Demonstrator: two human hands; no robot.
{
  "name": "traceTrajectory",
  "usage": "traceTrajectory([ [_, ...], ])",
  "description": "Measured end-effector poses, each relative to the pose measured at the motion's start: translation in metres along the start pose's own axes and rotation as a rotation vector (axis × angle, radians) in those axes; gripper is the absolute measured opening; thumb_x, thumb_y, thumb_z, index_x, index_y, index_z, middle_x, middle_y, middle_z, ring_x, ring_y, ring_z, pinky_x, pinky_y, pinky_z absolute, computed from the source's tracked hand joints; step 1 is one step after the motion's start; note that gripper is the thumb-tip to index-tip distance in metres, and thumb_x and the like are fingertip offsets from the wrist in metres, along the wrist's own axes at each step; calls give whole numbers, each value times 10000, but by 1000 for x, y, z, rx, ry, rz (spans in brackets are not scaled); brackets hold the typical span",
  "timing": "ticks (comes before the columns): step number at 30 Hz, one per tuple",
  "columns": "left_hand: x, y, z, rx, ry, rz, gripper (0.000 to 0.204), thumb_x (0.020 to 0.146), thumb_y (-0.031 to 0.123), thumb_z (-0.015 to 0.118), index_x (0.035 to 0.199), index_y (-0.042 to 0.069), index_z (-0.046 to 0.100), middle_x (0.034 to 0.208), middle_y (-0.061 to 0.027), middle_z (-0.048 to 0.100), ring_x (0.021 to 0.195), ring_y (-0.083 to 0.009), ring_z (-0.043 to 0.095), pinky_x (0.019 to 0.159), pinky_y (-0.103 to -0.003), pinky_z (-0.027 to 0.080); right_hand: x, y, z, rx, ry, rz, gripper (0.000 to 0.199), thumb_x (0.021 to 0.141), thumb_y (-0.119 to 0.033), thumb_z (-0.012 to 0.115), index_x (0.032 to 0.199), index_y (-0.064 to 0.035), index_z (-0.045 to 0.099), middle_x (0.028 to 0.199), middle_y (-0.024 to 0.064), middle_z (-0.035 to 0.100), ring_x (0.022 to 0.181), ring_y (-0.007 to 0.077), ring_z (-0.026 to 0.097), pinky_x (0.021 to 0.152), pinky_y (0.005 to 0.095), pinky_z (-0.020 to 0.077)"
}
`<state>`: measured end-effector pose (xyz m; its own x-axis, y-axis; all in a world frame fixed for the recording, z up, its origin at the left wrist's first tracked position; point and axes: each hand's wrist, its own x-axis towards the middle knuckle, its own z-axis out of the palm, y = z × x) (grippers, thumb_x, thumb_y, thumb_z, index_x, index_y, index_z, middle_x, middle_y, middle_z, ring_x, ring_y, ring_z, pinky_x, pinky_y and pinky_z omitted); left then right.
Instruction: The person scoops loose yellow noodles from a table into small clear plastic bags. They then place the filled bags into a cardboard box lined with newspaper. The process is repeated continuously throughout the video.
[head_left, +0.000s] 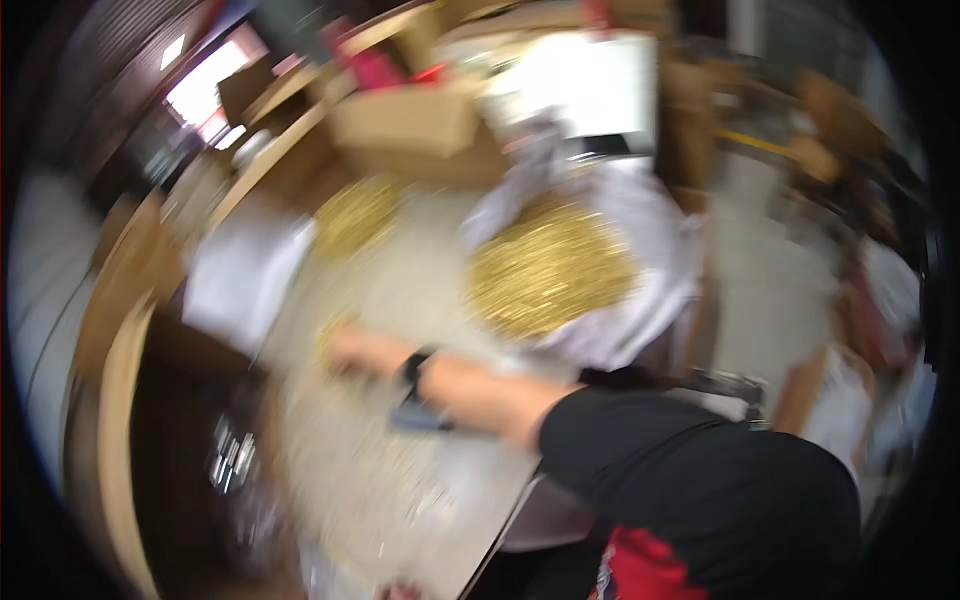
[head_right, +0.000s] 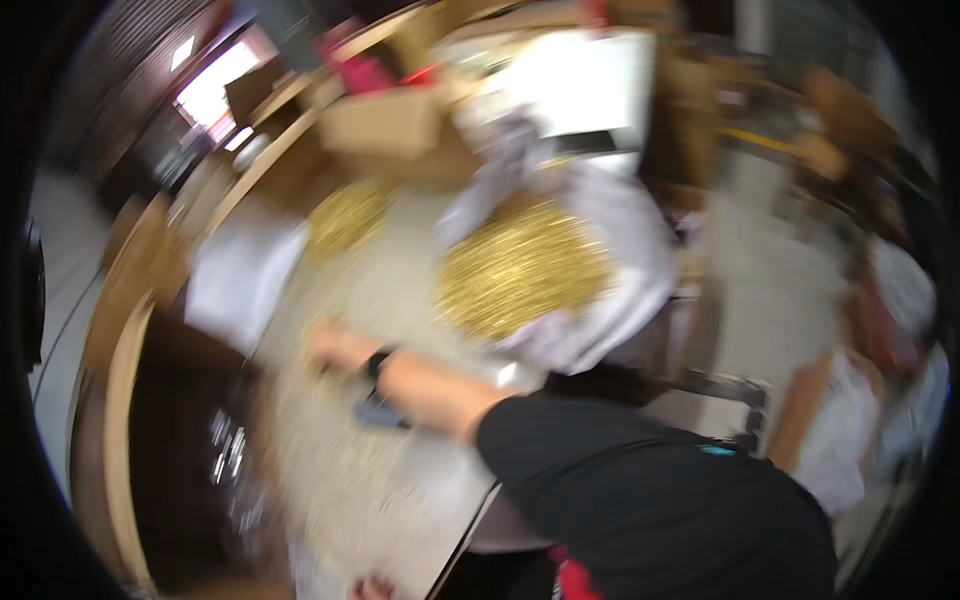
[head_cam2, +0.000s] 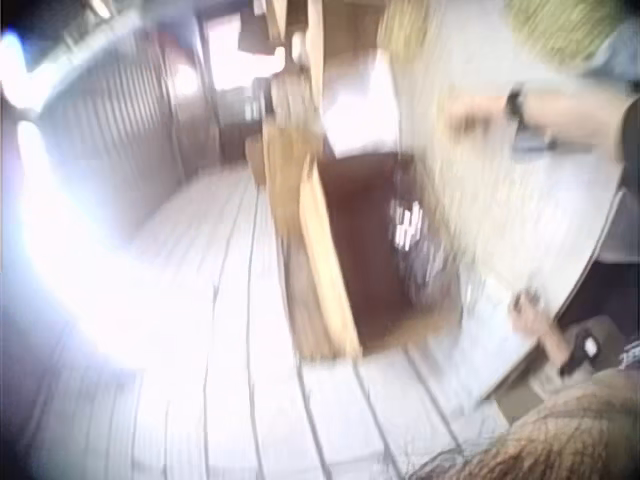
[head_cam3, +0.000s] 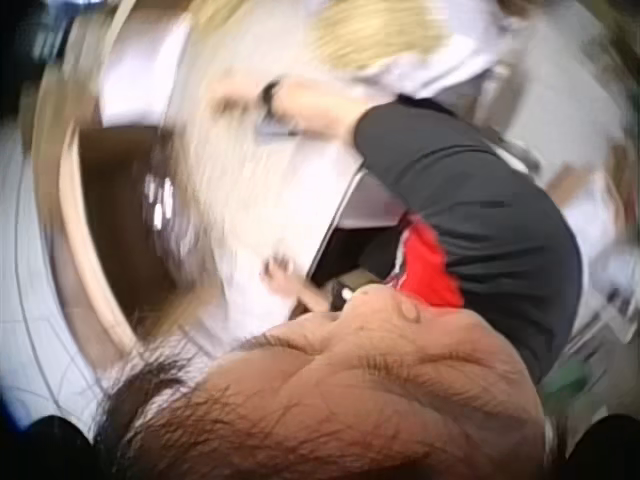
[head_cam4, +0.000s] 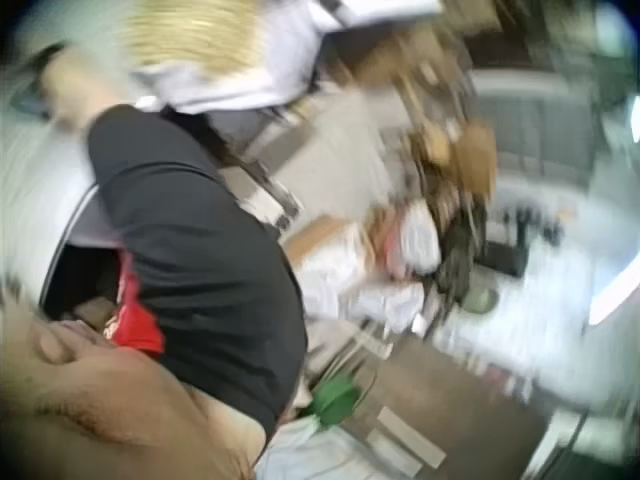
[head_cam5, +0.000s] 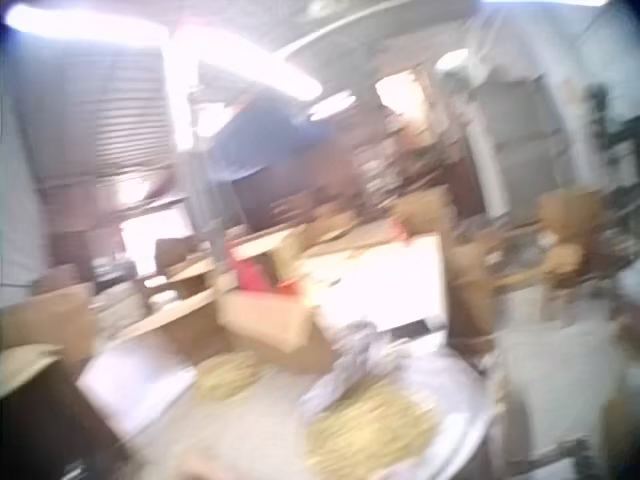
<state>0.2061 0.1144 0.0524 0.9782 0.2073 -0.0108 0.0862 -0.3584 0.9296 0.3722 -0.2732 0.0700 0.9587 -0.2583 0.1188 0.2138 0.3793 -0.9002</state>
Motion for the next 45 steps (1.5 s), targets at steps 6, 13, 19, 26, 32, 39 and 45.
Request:
traceTrajectory([
  [6, 1, 7, 19, -304, -46, 159, 94, 863, -4, 520, 947, -43, 533, 805, -120, 604, 635, -161, 598, 558, -248, 493, 55, -46, -3, -333, 152, 223, 190, 845, -46, 527, 1008, 29, 589, 803, 135, 652, 597, 182, 630, 484, 293, 512],
  [13, -4, 4, 8, -378, -31, 109, 87, 866, -17, 510, 941, -42, 544, 819, -104, 606, 655, -126, 588, 579, -220, 477, 47, -28, 21, -472, 204, 67, 225, 855, -34, 499, 1054, 45, 567, 806, 155, 650, 674, 209, 670, 502, 285, 522],
  [19, -6, 4, 12, -403, -65, 113, 95, 871, -10, 511, 955, -40, 543, 827, -95, 607, 664, -119, 588, 583, -217, 474, 69, -37, 4, -1102, 264, -24, 116, 749, -11, 584, 822, 68, 628, 673, 185, 640, 661, 248, 671, 607, 349, 527],
  [26, -3, 7, 14, -413, -63, 117, 89, 869, -10, 505, 948, -43, 533, 811, -106, 602, 650, -125, 580, 558, -216, 465, 69, -34, -2, -931, 276, -297, 217, 781, 51, 557, 995, 17, 574, 947, 169, 629, 834, 265, 646, 683, 353, 542],
  [32, -6, 3, 14, -420, -67, 110, 104, 865, -10, 512, 960, -46, 535, 820, -109, 605, 646, -125, 579, 554, -222, 468, 48, -29, -5, -1924, 259, -261, 93, 754, -9, 601, 842, 19, 593, 862, 171, 649, 760, 328, 649, 620, 412, 526],
  [39, -4, 3, 12, -422, -64, 105, 102, 871, 3, 515, 961, -43, 534, 820, -102, 604, 649, -121, 578, 561, -217, 464, 65, -26, -31, -1118, 361, 35, 46, 773, -23, 631, 745, 13, 625, 601, 98, 635, 482, 164, 610, 420, 276, 462],
  [45, -5, 2, 11, -420, -52, 107, 104, 871, -1, 509, 964, -40, 533, 820, -100, 604, 651, -119, 578, 563, -215, 460, 53, -38, -13, -1073, 196, -105, 54, 725, 24, 597, 746, 6, 643, 630, 65, 630, 526, 153, 618, 442, 259, 453],
])
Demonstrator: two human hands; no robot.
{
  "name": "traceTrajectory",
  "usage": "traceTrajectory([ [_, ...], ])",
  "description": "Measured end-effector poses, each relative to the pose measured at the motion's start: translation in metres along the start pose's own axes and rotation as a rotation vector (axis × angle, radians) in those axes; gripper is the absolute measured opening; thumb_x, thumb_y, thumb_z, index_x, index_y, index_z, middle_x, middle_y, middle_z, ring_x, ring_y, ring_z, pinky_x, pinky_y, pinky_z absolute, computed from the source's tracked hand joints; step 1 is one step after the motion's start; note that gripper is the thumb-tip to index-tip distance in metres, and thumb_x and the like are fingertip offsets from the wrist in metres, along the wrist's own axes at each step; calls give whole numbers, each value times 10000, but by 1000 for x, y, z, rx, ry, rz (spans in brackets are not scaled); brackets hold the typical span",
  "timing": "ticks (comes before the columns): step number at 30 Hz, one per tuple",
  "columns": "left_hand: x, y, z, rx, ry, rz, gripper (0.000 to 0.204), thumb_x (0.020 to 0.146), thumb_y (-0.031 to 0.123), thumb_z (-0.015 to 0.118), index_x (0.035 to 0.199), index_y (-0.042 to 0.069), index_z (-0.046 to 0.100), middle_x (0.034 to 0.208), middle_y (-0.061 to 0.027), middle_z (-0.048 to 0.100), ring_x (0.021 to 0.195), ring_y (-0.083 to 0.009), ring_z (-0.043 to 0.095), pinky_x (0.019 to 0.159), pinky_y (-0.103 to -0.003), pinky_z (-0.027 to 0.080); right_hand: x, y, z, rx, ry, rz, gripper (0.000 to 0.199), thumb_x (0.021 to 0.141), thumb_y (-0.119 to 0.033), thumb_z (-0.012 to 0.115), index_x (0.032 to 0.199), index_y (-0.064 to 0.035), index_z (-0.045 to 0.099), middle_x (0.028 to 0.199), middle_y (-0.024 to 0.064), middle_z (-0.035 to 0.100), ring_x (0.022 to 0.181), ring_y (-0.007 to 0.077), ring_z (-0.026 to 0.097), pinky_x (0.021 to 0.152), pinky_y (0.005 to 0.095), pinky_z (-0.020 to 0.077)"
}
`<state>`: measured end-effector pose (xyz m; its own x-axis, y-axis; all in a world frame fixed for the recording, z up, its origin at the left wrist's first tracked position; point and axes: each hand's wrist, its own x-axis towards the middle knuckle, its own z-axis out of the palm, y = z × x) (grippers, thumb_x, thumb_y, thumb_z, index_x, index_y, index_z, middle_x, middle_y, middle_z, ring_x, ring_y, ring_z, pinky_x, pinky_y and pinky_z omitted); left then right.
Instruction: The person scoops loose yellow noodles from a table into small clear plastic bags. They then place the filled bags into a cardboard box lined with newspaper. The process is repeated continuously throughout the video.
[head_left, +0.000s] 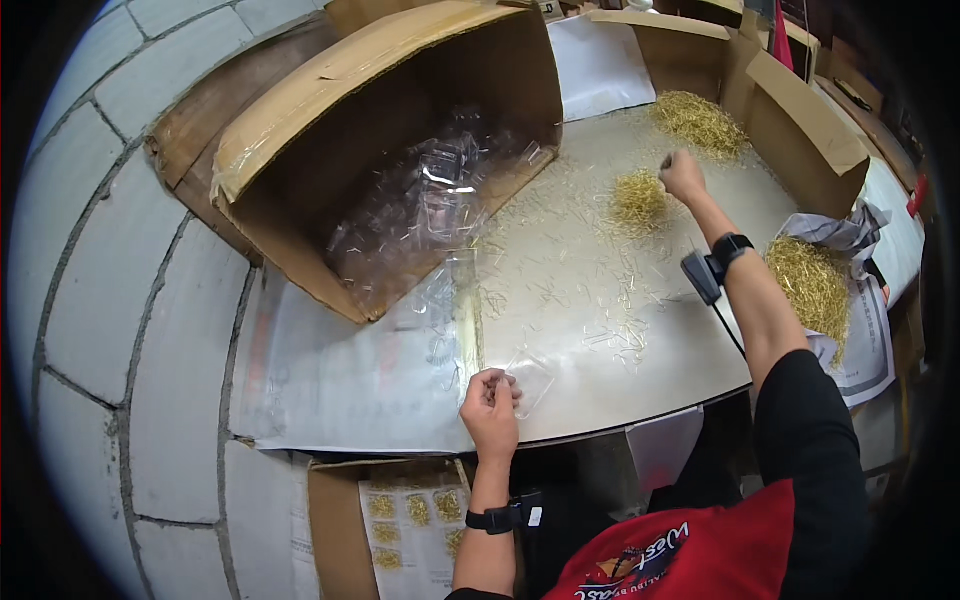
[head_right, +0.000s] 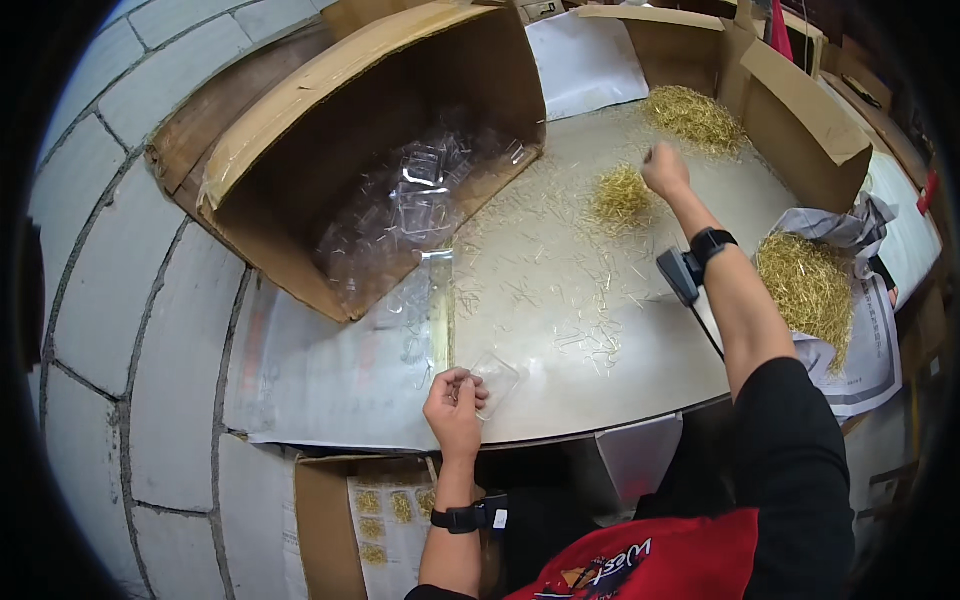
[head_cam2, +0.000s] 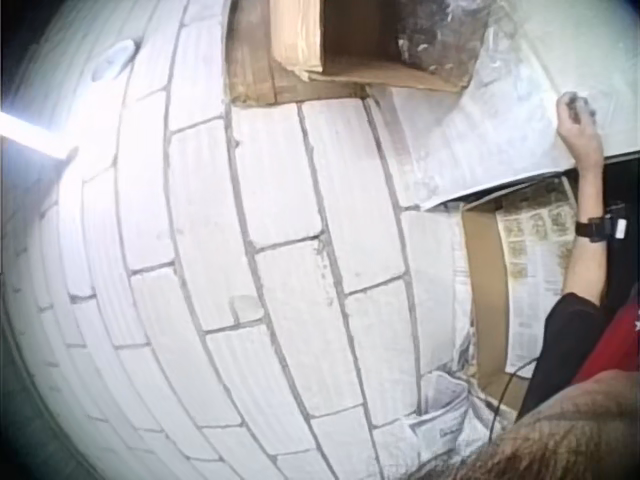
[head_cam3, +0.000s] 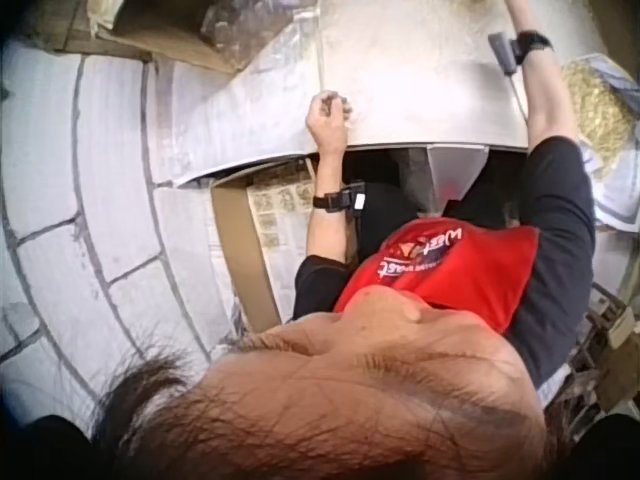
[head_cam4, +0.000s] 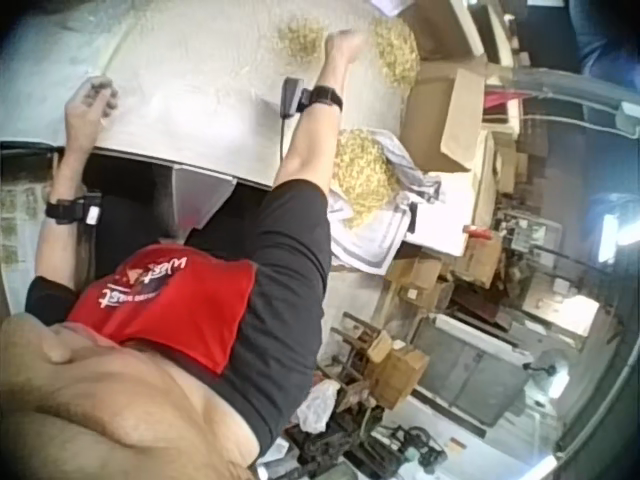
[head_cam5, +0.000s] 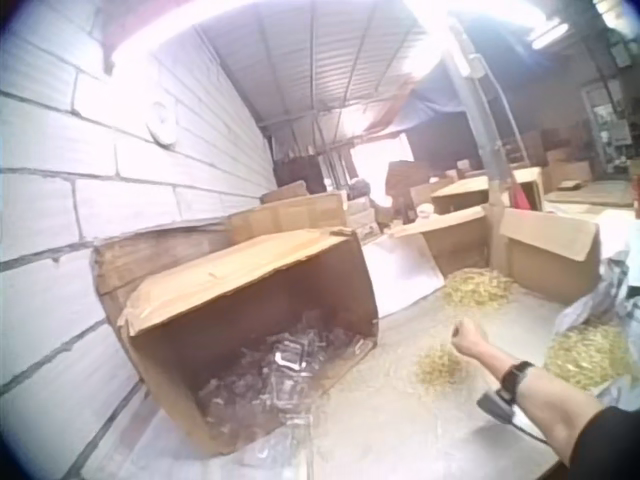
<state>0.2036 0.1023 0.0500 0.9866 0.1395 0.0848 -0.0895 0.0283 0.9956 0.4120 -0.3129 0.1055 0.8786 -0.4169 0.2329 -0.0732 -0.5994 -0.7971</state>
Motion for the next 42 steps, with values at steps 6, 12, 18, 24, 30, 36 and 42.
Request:
traceTrajectory([
  [6, 1, 2, 1, 22, -1, -12, 98, 871, -1, 509, 956, -43, 536, 811, -99, 606, 646, -119, 581, 560, -214, 459, 10, -3, -1, -233, 136, -166, 107, 692, -22, 624, 792, -2, 656, 701, 152, 646, 605, 226, 641, 554, 339, 498],
  [12, -1, 3, 5, 16, -4, 4, 102, 868, 6, 515, 954, -45, 537, 813, -100, 609, 639, -120, 580, 560, -214, 457, 0, -31, -11, -148, 180, -188, 149, 719, -25, 559, 837, -30, 649, 858, 175, 657, 842, 347, 627, 744, 411, 495],
  [18, 4, 3, 0, 45, 8, 15, 105, 864, -8, 505, 958, -42, 536, 814, -101, 610, 645, -116, 581, 557, -214, 455, 1, -18, -9, -326, 91, -313, 106, 740, -41, 584, 834, -14, 624, 786, 169, 648, 742, 326, 634, 651, 416, 495],
  [24, 0, -2, 2, 50, -14, 36, 106, 861, -16, 499, 957, -44, 534, 808, -104, 608, 644, -116, 580, 555, -214, 453, 5, -16, -11, -661, 228, -255, 108, 784, -81, 548, 844, -21, 614, 843, 184, 646, 807, 384, 616, 687, 448, 490],
  [30, 3, -2, 4, 43, -1, 23, 107, 860, -10, 505, 957, -38, 544, 811, -90, 614, 650, -111, 586, 579, -221, 469, 12, -28, -29, 61, 122, -87, 168, 795, -38, 604, 952, 23, 603, 876, 168, 657, 738, 264, 671, 610, 332, 530],
  [36, 2, -2, 0, 64, 0, 9, 109, 866, -1, 515, 966, -30, 548, 816, -84, 614, 655, -114, 593, 574, -222, 467, -10, -56, -35, 122, -33, -141, 96, 806, -37, 628, 861, 42, 622, 721, 97, 643, 606, 156, 661, 477, 249, 487],
  [42, 0, -3, 5, 41, -23, 11, 114, 868, 1, 514, 972, -33, 546, 824, -87, 608, 662, -113, 588, 579, -221, 466, -11, 13, -41, -775, 133, -139, 156, 761, -90, 648, 853, 32, 618, 688, 116, 630, 605, 190, 657, 516, 277, 494],
])
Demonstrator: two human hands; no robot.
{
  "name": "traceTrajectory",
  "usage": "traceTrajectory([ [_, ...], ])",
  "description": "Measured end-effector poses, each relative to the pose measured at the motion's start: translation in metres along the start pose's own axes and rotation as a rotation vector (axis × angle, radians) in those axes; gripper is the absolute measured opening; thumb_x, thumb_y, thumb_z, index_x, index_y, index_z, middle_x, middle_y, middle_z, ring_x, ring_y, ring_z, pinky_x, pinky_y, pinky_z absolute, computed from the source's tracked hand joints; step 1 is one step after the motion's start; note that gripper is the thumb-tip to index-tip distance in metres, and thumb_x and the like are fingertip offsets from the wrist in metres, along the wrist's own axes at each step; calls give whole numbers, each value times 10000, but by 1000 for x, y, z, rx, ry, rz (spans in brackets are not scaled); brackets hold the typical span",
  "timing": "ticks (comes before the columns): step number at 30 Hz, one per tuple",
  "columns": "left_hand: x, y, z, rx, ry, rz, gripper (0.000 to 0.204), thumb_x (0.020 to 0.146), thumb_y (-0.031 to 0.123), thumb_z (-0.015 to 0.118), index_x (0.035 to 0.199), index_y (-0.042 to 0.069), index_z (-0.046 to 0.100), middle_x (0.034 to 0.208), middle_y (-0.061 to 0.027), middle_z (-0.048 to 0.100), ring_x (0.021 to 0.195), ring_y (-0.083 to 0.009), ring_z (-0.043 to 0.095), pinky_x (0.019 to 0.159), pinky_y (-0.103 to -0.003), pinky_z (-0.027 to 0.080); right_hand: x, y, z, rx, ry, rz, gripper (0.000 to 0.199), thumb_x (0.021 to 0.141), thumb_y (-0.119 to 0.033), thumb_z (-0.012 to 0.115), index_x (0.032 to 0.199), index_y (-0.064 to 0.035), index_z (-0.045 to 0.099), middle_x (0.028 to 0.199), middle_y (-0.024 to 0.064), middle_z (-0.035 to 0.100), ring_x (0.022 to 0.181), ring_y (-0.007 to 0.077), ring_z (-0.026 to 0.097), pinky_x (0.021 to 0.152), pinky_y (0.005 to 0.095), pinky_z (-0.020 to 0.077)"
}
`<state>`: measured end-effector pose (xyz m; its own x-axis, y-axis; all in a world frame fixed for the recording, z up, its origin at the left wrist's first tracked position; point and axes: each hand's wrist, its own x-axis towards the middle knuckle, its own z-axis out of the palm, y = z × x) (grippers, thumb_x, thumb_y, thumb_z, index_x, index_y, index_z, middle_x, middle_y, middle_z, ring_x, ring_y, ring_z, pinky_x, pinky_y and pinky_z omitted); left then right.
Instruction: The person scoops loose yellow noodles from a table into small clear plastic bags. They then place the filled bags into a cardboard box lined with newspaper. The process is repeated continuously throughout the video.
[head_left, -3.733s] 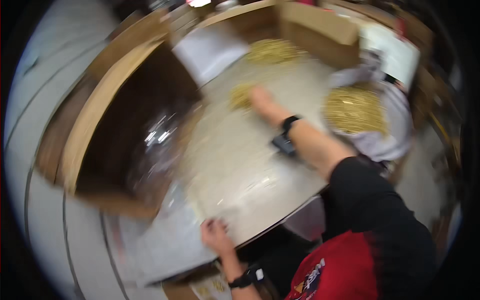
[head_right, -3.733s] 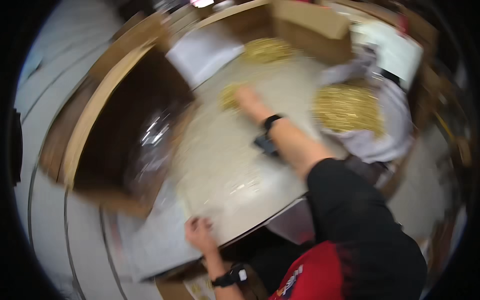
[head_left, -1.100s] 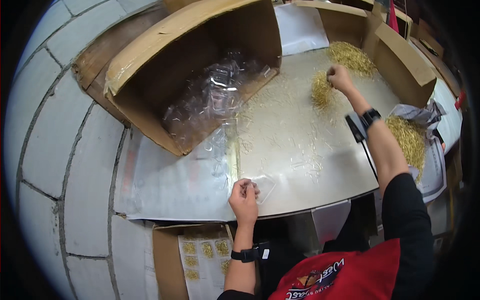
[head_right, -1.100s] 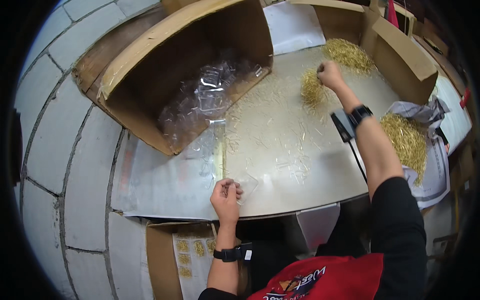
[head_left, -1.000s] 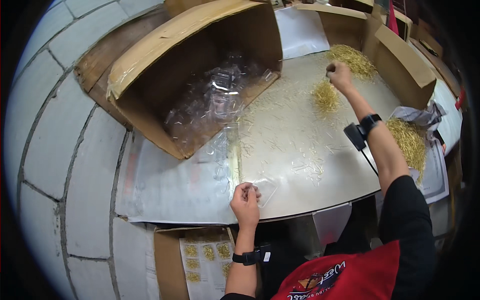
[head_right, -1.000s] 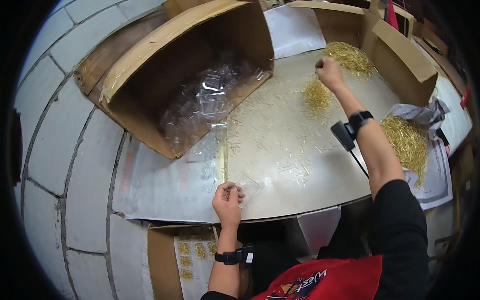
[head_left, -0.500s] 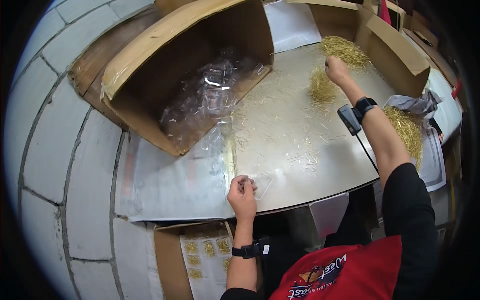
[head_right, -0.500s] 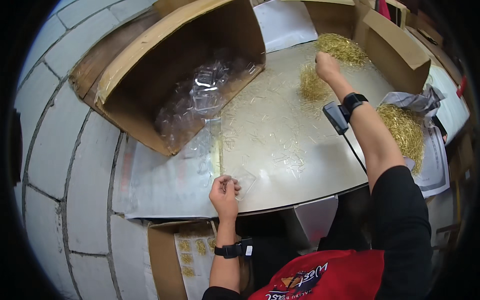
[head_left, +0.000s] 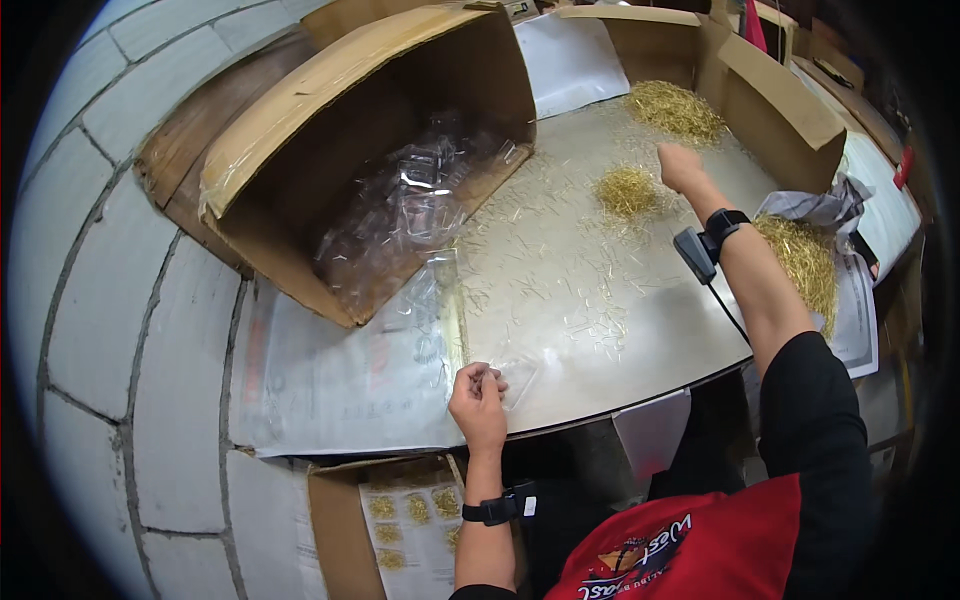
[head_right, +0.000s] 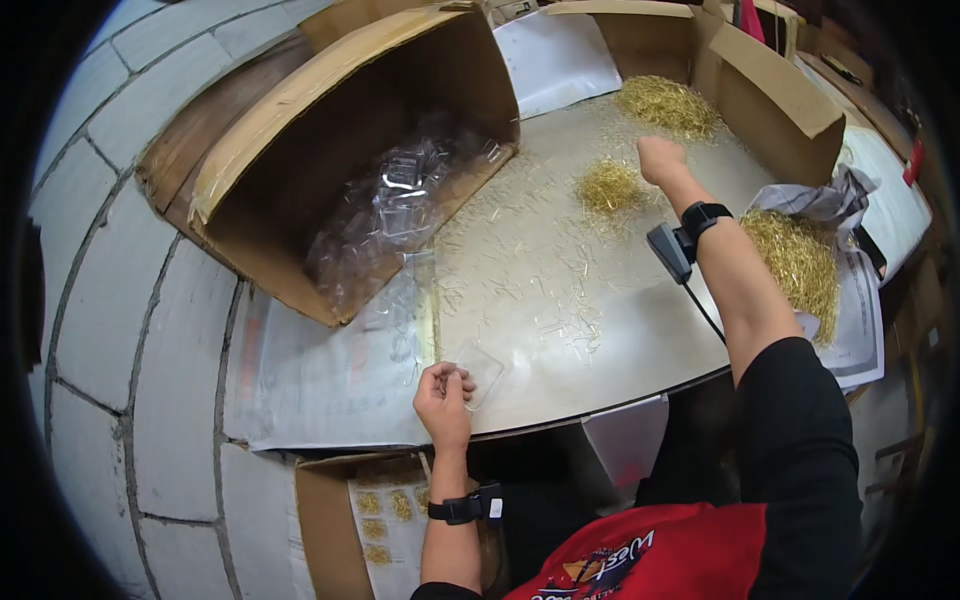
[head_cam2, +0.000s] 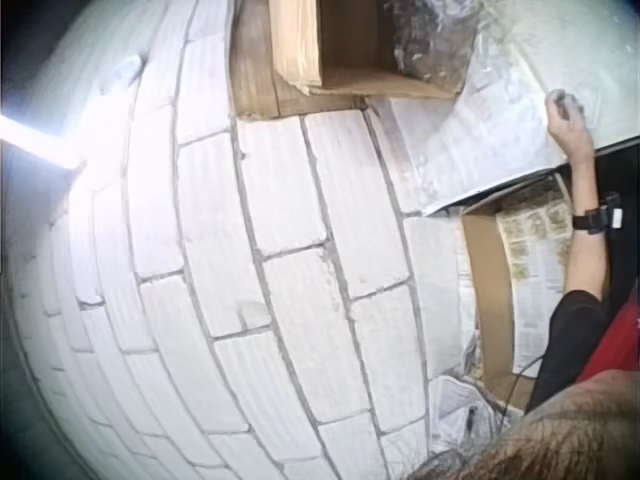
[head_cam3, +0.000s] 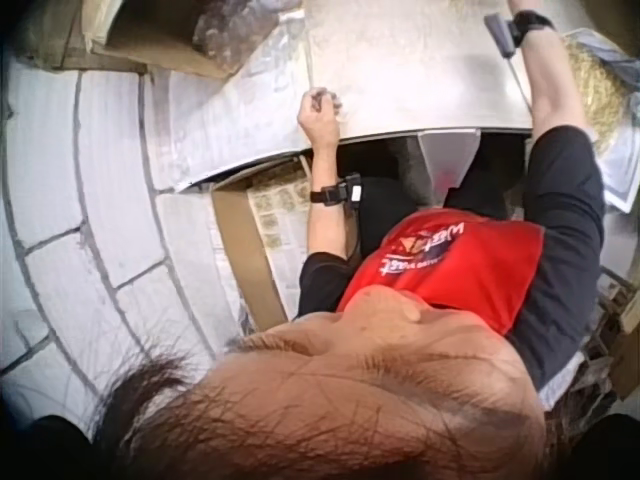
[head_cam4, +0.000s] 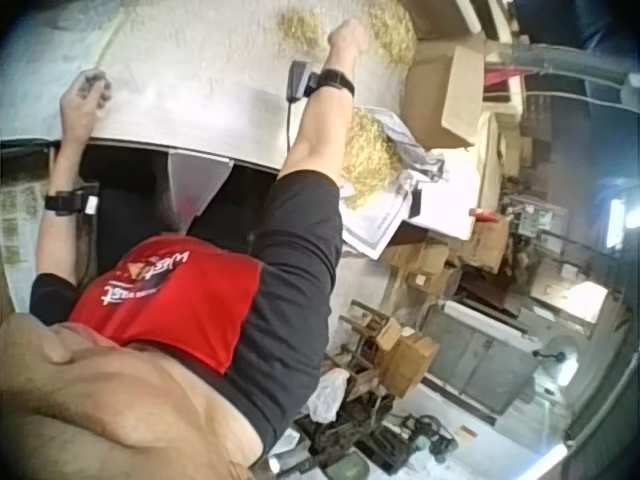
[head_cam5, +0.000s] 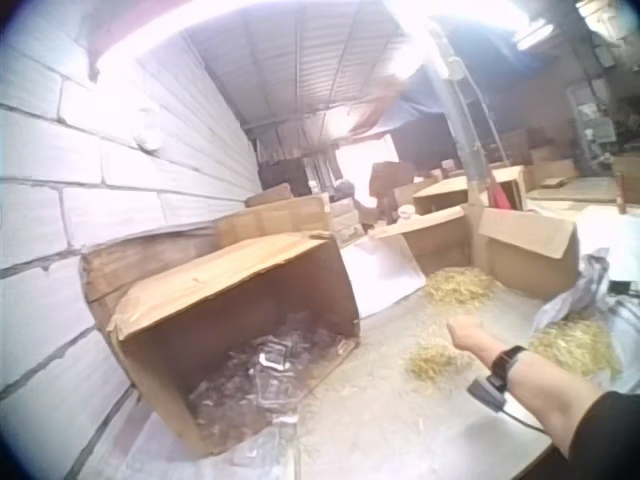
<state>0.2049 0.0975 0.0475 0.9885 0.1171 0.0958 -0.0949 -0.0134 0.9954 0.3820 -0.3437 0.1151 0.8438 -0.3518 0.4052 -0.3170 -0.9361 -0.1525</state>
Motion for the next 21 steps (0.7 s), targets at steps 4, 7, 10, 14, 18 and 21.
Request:
traceTrajectory([
  [4, 3, 5, -2, 13, 19, 12, 95, 865, -15, 494, 947, -47, 531, 803, -97, 602, 640, -116, 576, 548, -213, 446, -7, -28, -37, 742, -263, 148, 118, 806, -146, 654, 849, -37, 637, 692, 46, 633, 637, 132, 644, 525, 252, 485],
  [7, 2, 4, -2, 12, 24, 5, 97, 865, -15, 496, 948, -49, 531, 802, -99, 600, 637, -118, 577, 548, -214, 445, -11, -31, -41, 1154, -317, 171, 114, 847, -170, 633, 853, -56, 637, 730, 19, 638, 644, 101, 633, 543, 229, 493],
  [10, 0, 5, -3, 11, 28, 4, 96, 865, -15, 499, 949, -48, 531, 803, -99, 600, 632, -118, 577, 548, -215, 445, -21, -38, -38, 1186, -394, 85, 177, 845, -176, 630, 907, -11, 647, 776, 76, 659, 630, 125, 644, 569, 240, 521],
  [14, 2, 4, -2, -2, 22, 18, 97, 865, -19, 498, 951, -48, 530, 804, -101, 603, 629, -118, 577, 543, -215, 447, -63, -55, -6, 898, -452, -73, 323, 888, -252, 579, 1081, 4, 613, 952, 140, 654, 868, 224, 634, 772, 344, 505],
  [18, 2, 2, 1, 10, 12, 12, 101, 864, -23, 496, 956, -49, 530, 804, -103, 606, 630, -119, 577, 535, -217, 449, -115, -83, 28, 506, -446, -296, 569, 947, -441, 371, 1390, -85, 341, 1442, 166, 293, 1360, 295, 231, 1113, 434, 177],
  [21, 2, 3, 0, 25, 17, 20, 109, 861, -25, 497, 960, -53, 531, 800, -106, 607, 618, -124, 577, 532, -218, 448, -146, -117, 22, 322, -420, -427, 610, 945, -517, 263, 1422, -137, 286, 1505, 114, 175, 1395, 292, 127, 1132, 449, 99],
])
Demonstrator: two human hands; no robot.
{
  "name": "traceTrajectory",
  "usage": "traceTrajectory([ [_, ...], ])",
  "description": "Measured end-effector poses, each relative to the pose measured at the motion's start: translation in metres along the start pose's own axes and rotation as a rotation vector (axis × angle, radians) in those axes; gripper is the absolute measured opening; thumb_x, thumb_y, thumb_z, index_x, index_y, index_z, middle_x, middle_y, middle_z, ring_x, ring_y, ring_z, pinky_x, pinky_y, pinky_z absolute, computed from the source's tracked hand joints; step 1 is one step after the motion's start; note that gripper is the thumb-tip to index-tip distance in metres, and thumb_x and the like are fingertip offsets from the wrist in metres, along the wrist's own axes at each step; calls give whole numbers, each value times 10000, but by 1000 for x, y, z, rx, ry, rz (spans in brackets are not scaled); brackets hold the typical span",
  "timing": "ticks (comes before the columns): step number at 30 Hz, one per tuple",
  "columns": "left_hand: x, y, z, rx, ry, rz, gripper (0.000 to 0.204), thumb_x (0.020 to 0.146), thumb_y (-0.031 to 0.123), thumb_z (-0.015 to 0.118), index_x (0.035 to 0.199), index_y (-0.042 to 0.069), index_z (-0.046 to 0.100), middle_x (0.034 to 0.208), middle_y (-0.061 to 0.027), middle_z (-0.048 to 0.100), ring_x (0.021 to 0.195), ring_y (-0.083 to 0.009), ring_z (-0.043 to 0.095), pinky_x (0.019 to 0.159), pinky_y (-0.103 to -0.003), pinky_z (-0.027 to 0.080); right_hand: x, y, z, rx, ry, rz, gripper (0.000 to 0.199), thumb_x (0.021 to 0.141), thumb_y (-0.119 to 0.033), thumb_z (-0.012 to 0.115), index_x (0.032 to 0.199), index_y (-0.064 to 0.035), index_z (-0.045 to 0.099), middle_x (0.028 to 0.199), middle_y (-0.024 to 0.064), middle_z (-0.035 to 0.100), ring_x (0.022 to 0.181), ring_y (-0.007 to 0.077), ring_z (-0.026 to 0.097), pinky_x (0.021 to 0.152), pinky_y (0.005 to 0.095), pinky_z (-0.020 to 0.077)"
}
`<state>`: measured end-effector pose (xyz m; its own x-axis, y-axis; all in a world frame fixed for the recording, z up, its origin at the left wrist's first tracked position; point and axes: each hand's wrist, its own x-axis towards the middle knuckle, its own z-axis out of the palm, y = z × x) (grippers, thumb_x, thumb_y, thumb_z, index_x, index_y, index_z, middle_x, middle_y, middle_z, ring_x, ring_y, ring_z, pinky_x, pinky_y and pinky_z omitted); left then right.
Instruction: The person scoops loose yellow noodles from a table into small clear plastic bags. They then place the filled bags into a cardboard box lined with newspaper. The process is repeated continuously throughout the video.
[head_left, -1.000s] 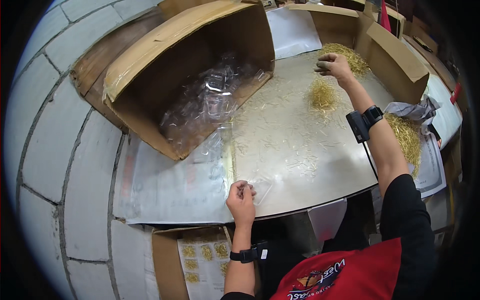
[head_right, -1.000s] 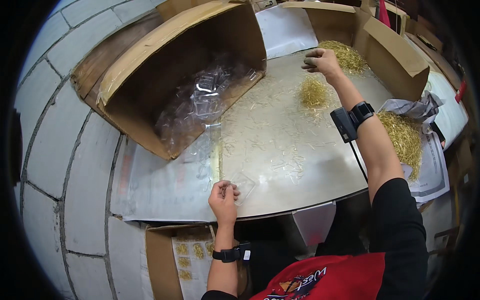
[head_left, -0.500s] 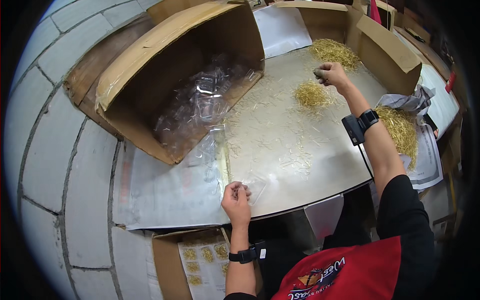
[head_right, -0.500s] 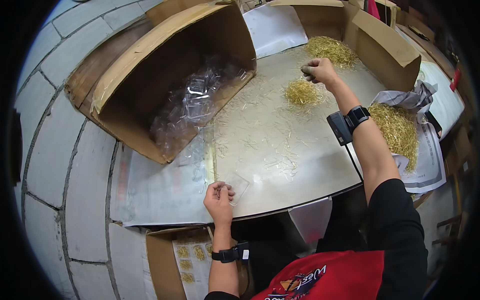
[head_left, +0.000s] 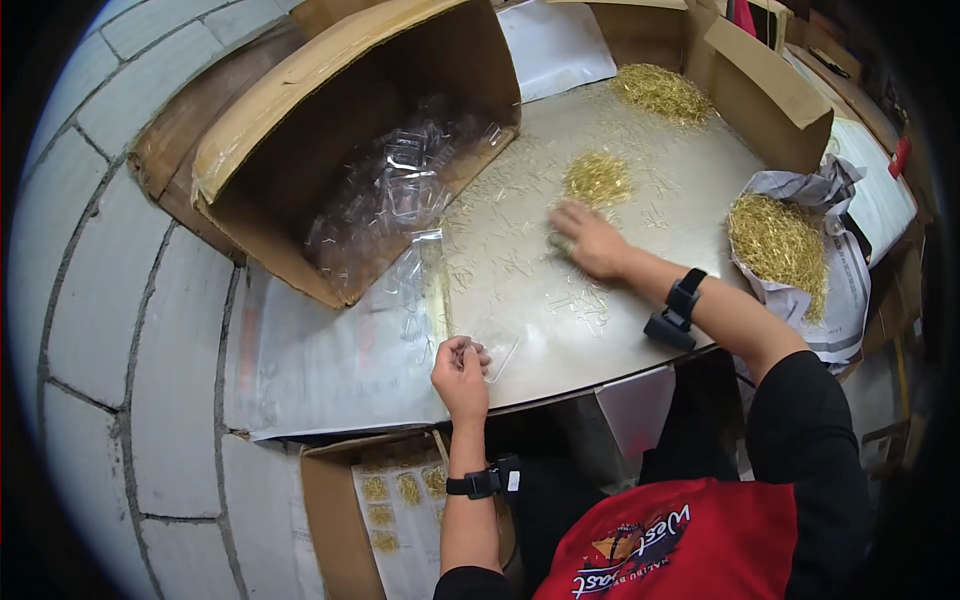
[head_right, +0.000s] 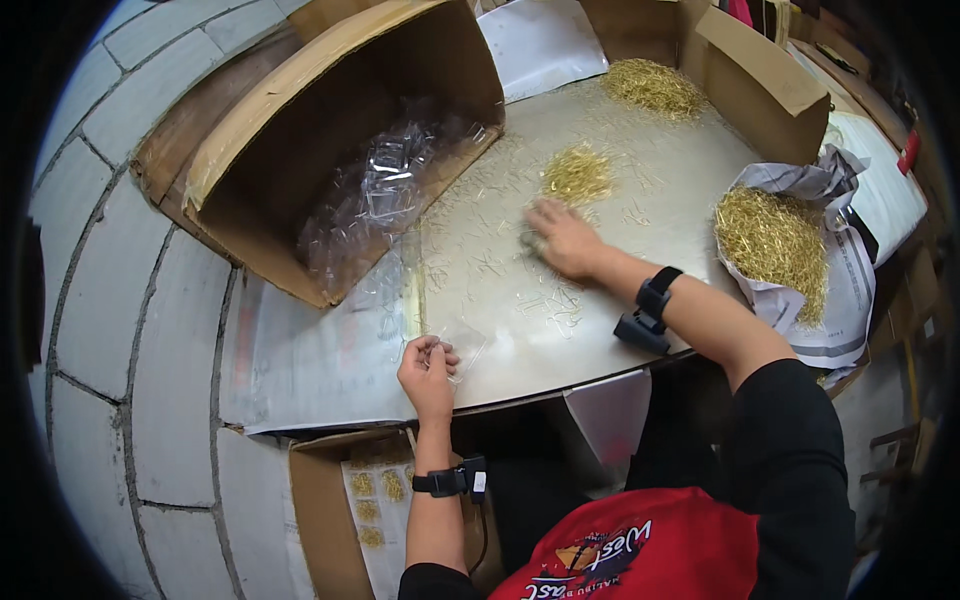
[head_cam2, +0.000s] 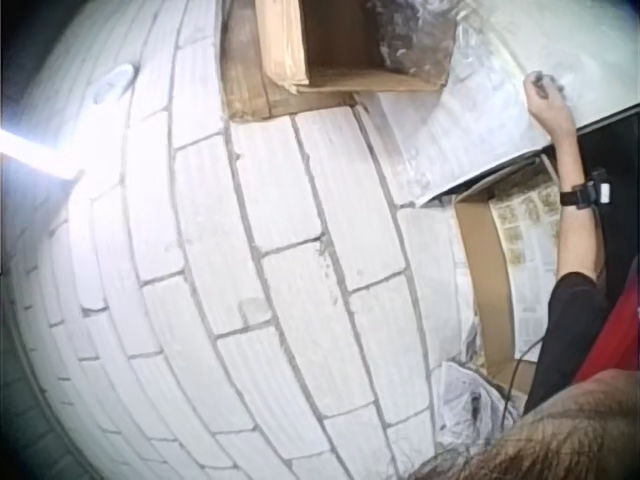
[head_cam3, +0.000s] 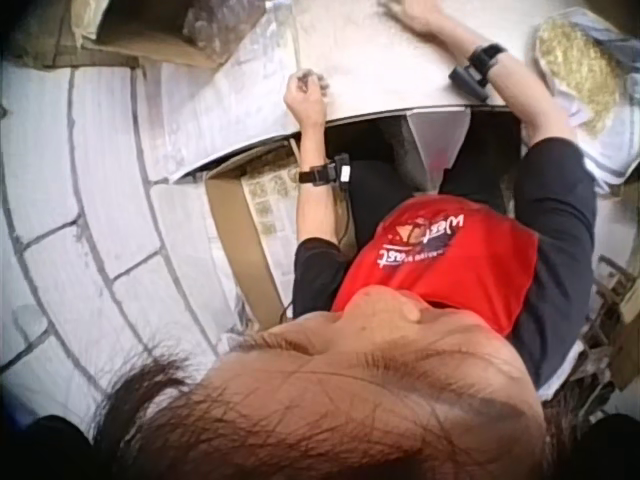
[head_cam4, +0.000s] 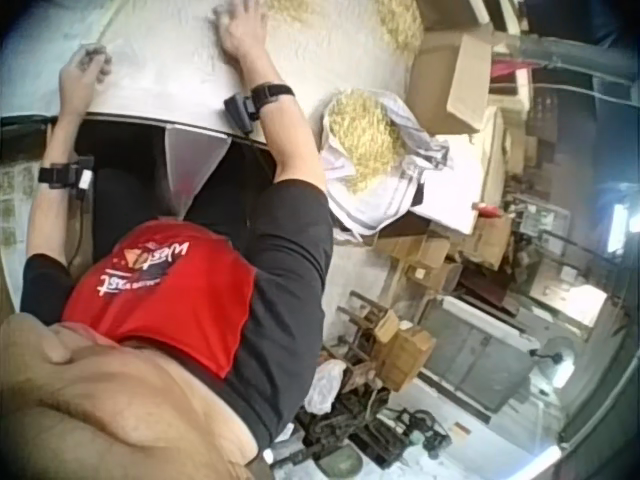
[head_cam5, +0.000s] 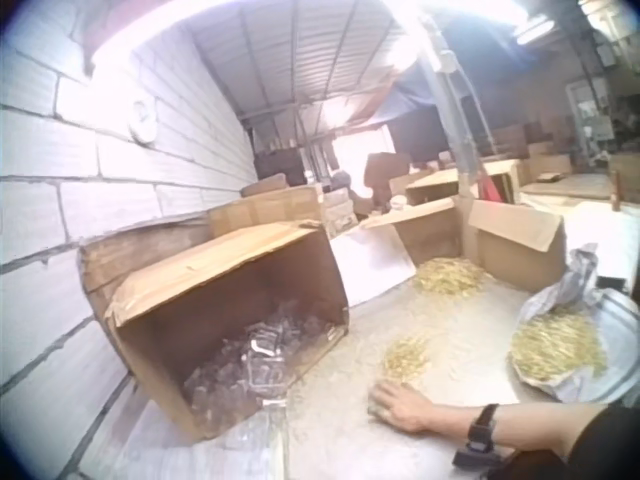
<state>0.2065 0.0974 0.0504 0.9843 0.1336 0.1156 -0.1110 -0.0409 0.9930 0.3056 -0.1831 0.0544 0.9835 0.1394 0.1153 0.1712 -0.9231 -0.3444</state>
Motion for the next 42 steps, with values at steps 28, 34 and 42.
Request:
traceTrajectory([
  [28, -209, -105, -6, -378, -86, -877, 252, 813, 21, 552, 1061, -2, 588, 943, -101, 618, 846, -233, 639, 685, -359, 565, -71, 11, -17, 245, 196, 85, 569, 920, -444, 420, 1334, -53, 422, 1410, 165, 366, 1301, 300, 350, 1084, 396, 249],
  [34, -209, -99, 41, -448, -554, -986, 361, 920, 231, 450, 1215, 29, 502, 1161, -150, 579, 990, -337, 620, 713, -391, 544, -105, -46, 4, 25, 67, -398, 463, 936, -373, 407, 1315, -112, 453, 1413, 131, 364, 1332, 330, 280, 1085, 437, 244],
  [42, -214, -84, 73, -557, -606, -958, 530, 964, 456, 328, 1263, 32, 437, 1170, -153, 582, 934, -321, 649, 556, -308, 543, -231, -80, -16, 43, 150, -208, 359, 887, -206, 515, 1217, -64, 527, 1344, 167, 428, 1288, 362, 342, 1052, 426, 310],
])
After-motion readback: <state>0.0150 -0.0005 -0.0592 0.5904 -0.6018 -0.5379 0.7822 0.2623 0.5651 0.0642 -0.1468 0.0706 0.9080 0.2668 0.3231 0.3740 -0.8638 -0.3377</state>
